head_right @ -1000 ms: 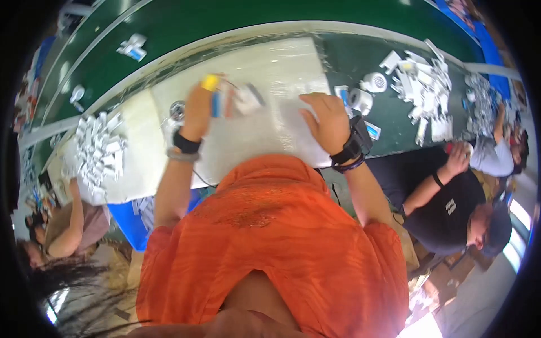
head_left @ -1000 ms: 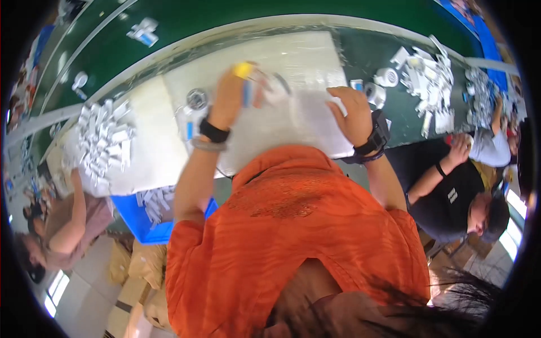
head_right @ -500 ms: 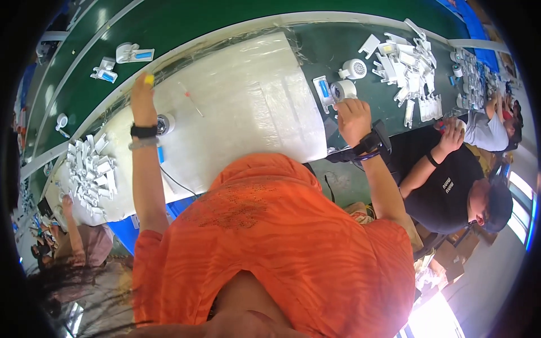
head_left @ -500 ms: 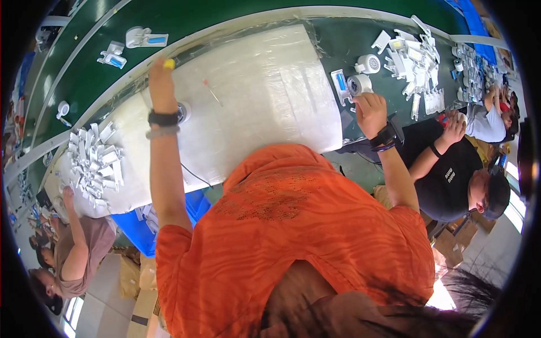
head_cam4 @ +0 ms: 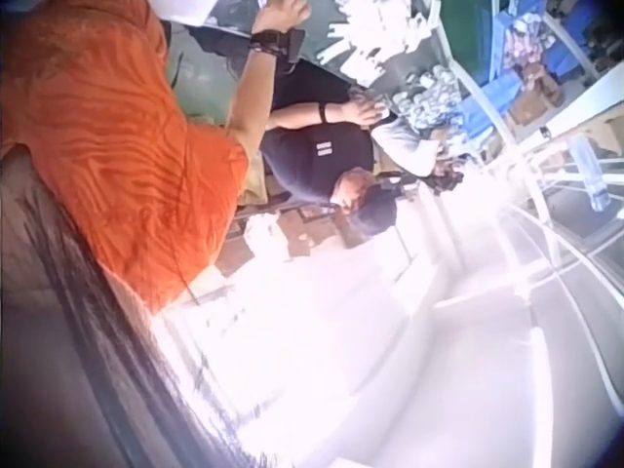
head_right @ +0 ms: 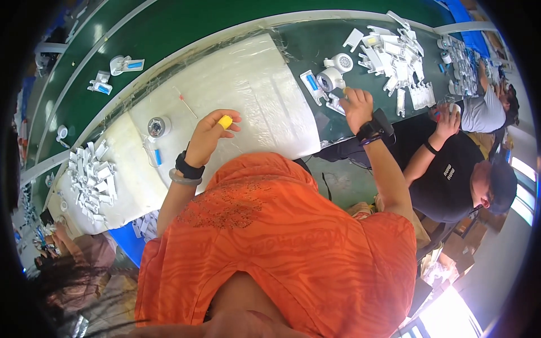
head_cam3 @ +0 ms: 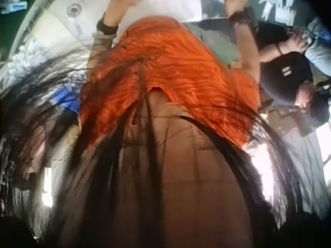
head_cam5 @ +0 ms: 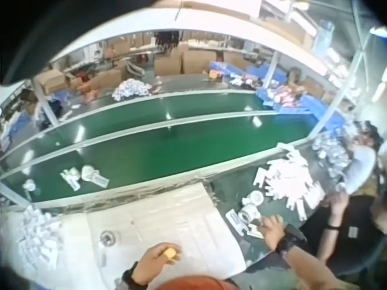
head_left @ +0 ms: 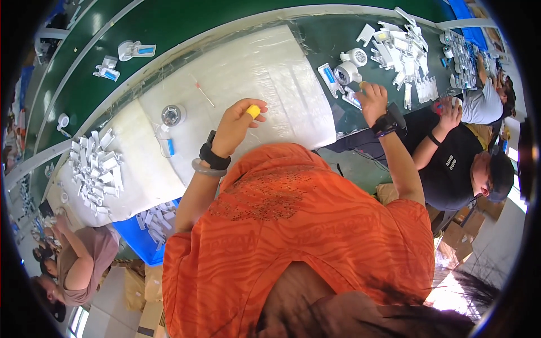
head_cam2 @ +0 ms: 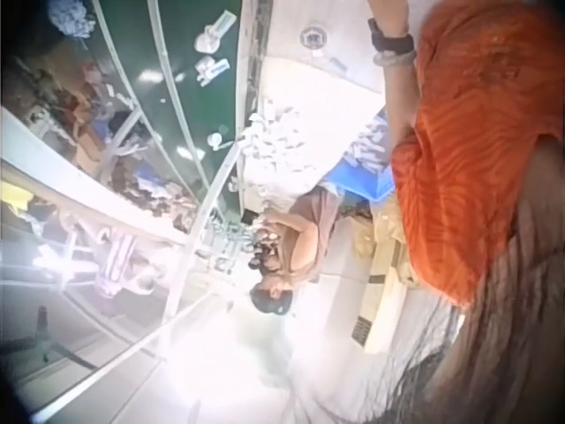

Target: Assembling electronic components by precisely applying stickers and mounting small parts on a production line.

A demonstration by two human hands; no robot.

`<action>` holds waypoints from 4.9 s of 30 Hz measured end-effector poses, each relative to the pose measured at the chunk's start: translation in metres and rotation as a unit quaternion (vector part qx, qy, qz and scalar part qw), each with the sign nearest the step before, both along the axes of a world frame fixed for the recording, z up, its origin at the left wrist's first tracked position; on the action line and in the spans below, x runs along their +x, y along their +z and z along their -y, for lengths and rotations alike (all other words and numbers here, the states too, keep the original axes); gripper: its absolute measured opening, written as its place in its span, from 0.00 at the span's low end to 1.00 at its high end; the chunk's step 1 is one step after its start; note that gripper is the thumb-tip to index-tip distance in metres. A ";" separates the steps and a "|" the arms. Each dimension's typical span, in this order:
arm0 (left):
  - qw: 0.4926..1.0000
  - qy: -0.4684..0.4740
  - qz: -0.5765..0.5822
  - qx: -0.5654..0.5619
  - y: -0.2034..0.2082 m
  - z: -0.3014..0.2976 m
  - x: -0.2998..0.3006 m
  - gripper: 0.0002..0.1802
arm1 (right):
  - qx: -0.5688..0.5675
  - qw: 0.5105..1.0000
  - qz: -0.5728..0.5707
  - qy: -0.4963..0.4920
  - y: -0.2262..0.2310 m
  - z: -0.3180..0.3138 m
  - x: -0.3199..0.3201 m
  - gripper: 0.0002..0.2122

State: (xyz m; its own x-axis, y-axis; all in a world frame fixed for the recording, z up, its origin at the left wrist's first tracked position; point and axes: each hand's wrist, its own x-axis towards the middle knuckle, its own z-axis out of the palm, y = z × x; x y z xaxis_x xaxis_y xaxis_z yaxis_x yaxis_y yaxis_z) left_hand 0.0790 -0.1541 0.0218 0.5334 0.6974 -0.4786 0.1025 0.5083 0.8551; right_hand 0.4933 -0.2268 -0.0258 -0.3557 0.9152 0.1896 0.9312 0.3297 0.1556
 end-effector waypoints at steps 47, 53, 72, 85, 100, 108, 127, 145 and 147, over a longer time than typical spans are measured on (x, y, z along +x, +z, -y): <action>0.995 0.068 0.041 0.058 0.047 0.028 -0.018 0.17 | -0.028 0.865 -0.498 0.053 0.106 -0.023 -0.224 0.10; 0.990 0.092 0.099 -0.037 0.051 0.032 -0.007 0.16 | -0.035 0.865 -0.496 0.075 0.106 -0.021 -0.228 0.11; 0.988 0.054 0.069 0.127 0.047 0.046 -0.007 0.19 | 0.001 0.853 -0.513 0.094 0.098 -0.016 -0.235 0.12; 0.981 0.040 0.022 0.189 0.055 0.045 -0.003 0.19 | 0.008 0.851 -0.517 0.091 0.093 -0.016 -0.232 0.12; 0.962 0.090 0.000 0.259 0.052 0.048 0.001 0.12 | -0.013 0.843 -0.529 0.094 0.093 -0.024 -0.234 0.11; 0.957 0.125 -0.013 0.260 0.046 0.049 0.005 0.10 | 0.005 0.850 -0.516 0.103 0.089 -0.024 -0.237 0.11; 0.970 0.164 -0.030 0.176 -0.023 -0.131 -0.072 0.23 | -0.001 0.991 -0.133 -0.032 0.030 -0.021 -0.050 0.13; 0.987 0.105 -0.053 0.112 -0.017 -0.057 -0.043 0.17 | -0.127 0.974 -0.187 0.027 0.045 -0.041 -0.024 0.05; 0.982 0.010 -0.030 0.186 -0.010 -0.036 -0.024 0.20 | -0.202 0.903 -0.376 -0.050 0.054 -0.037 -0.052 0.06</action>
